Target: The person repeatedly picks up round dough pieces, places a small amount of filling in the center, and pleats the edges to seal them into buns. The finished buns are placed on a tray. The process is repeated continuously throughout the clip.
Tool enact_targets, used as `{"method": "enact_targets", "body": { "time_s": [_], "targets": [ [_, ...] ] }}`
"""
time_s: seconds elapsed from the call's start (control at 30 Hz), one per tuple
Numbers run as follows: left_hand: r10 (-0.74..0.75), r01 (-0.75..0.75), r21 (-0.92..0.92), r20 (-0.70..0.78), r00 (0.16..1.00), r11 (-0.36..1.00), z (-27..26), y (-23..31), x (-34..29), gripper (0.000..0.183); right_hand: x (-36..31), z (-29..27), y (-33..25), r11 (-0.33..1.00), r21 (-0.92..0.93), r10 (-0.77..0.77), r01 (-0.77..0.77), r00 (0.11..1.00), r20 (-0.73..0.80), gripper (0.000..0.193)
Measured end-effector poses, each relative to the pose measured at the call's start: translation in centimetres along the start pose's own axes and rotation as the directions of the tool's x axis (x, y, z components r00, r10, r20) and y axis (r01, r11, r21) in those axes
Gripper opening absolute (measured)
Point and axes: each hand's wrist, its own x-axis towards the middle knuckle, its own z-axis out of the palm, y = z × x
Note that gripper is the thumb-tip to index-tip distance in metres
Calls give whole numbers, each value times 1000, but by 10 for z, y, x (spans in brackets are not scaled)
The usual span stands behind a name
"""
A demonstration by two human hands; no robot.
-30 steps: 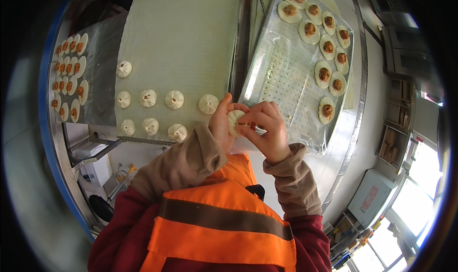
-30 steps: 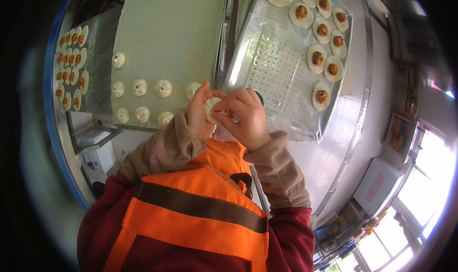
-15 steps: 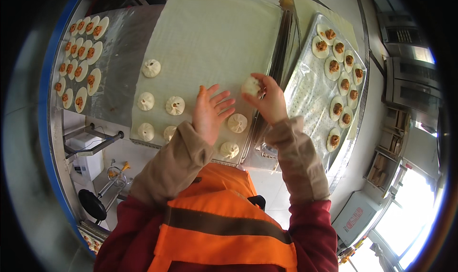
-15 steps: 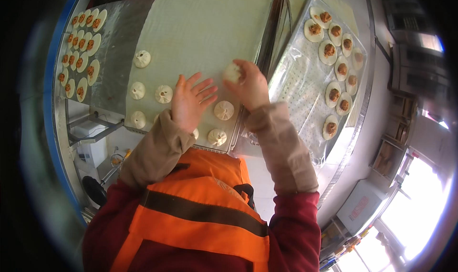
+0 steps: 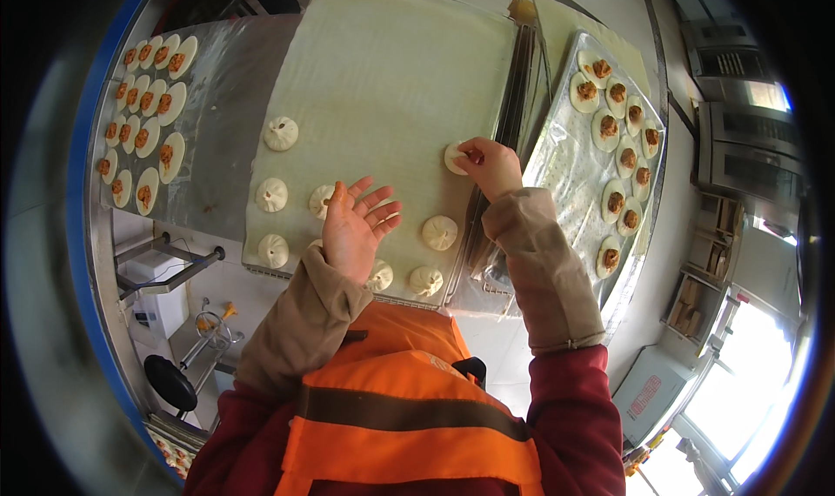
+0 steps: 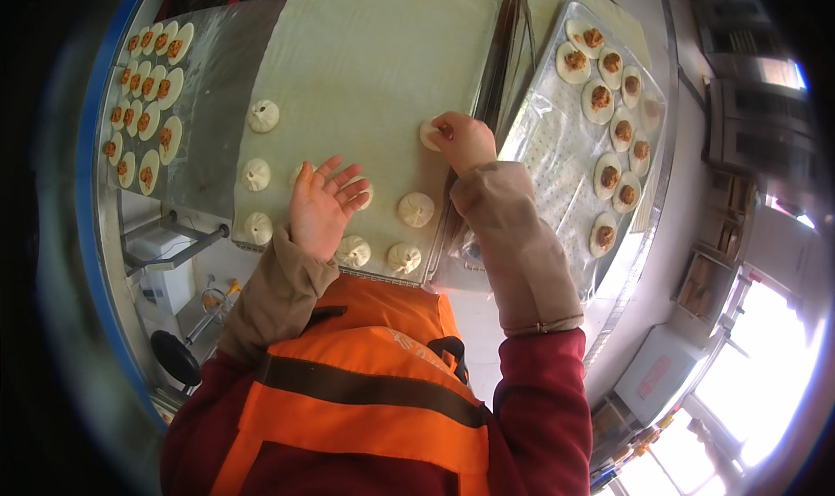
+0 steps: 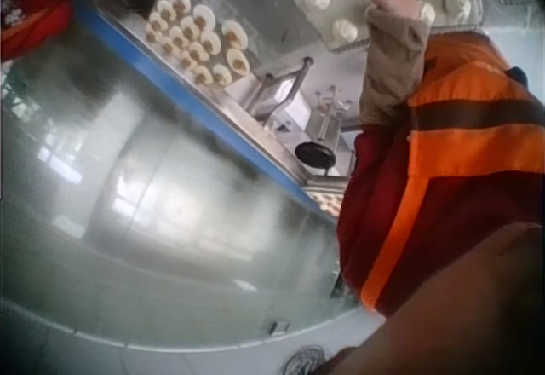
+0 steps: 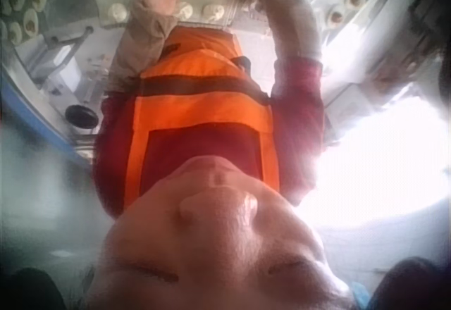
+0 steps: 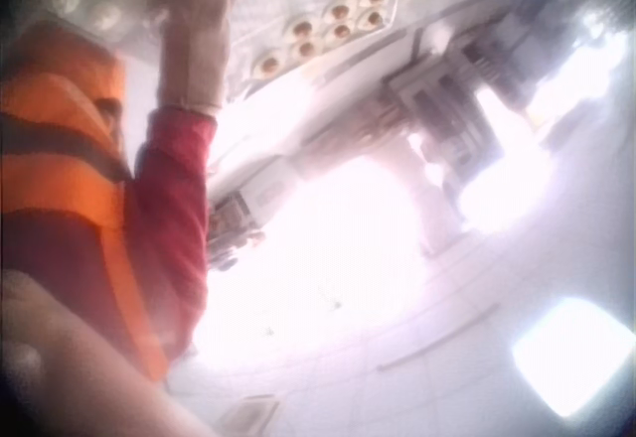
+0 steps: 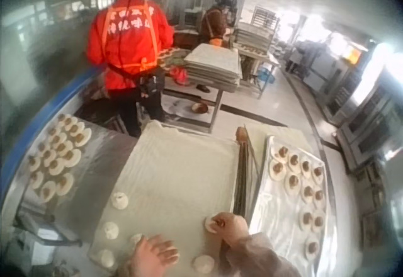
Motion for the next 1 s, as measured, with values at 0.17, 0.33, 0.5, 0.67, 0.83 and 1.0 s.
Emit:
{"method": "enact_targets", "body": {
  "time_s": [0.17,0.33,0.5,0.67,0.83,1.0],
  "targets": [
    [-12,12,7,-14,1000,1000,1,-7,-5,60,-5,-1,-4,951,-240,-229,194,965,-127,52],
    [-31,29,-32,-57,998,999,-6,-8,-12,57,-4,3,-4,964,-169,-190,206,976,108,50],
    [1,-5,-51,-81,997,999,-3,-12,-14,54,-9,8,-9,991,-85,-95,103,991,94,52],
    [4,-4,14,-49,999,1000,16,-22,-10,50,-17,0,-9,985,-100,-150,143,986,-71,54],
    [83,-71,220,-45,996,973,21,-37,20,43,-37,-32,17,994,-10,-113,112,986,-124,62],
    [251,-208,590,9,968,780,42,-25,92,37,-21,6,7,971,-163,-180,178,984,-1,57]
  ]
}}
